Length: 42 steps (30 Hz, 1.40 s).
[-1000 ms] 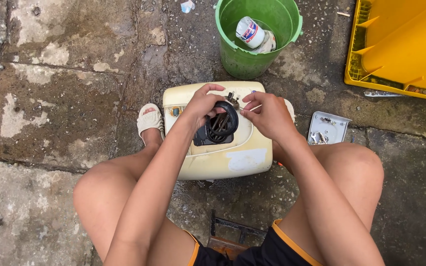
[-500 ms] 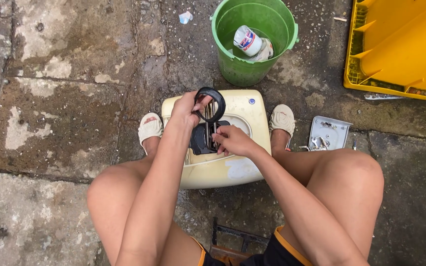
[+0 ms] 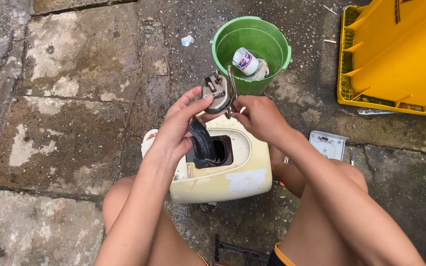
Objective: The person is reinstalling a heating element into a water heater unit, involving cleaning the part and using a screwdriver.
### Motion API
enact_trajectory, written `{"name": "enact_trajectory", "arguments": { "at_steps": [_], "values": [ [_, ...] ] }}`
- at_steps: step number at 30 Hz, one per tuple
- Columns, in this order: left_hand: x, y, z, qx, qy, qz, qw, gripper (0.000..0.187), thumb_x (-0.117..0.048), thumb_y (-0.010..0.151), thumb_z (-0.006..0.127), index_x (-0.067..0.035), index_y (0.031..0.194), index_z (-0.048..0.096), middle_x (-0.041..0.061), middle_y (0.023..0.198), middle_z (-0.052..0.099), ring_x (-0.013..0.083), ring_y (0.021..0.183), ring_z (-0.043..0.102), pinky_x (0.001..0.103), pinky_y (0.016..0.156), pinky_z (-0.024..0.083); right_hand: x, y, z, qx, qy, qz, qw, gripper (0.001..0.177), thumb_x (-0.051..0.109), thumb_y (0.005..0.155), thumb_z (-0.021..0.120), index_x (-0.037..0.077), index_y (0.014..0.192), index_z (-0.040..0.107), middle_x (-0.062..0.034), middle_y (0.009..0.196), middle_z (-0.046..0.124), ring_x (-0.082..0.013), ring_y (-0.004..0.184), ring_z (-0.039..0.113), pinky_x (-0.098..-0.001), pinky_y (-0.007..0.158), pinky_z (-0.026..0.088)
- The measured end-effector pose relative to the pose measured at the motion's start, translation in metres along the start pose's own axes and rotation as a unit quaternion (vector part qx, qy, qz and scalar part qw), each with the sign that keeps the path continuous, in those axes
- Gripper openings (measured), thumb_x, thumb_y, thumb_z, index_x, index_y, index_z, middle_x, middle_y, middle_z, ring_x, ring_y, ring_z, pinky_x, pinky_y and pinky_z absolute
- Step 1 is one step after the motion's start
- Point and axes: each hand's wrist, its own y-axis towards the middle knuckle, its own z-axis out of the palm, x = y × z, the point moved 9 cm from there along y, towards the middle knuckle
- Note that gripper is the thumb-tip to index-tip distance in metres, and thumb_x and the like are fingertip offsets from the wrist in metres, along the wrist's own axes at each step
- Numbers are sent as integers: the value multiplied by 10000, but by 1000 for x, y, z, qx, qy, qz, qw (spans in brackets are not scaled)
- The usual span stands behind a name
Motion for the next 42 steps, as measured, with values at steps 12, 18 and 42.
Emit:
{"name": "enact_trajectory", "arguments": {
  "at_steps": [12, 18, 42],
  "values": [
    [23, 40, 8, 32, 73, 106, 991, 383, -38, 895, 754, -46, 1242, 592, 104, 1011, 751, 204, 862, 770, 232, 679, 637, 41, -8, -99, -251, 208, -135, 936, 190, -63, 997, 644, 14, 1144, 736, -120, 993, 672, -204, 843, 700, -315, 757, 603],
    [15, 42, 30, 33, 133, 164, 977, 412, -81, 935, 733, -70, 1303, 548, 152, 1092, 756, 175, 960, 736, 251, 825, 624, 61, -3, -83, -297, 94, -184, 932, 241, 37, 919, 799, 69, 1155, 769, -122, 1047, 616, -212, 755, 632, -325, 651, 561],
    [-2, 45, 13, 85, 37, 174, 980, 460, -25, 948, 699, -49, 1363, 501, 166, 1197, 729, 210, 1078, 723, 309, 929, 596, 93, -8, -92, -311, 68, -257, 912, 135, -36, 894, 795, 67, 981, 801, -188, 1215, 656, -337, 1042, 730, -394, 776, 634]
  ]
}}
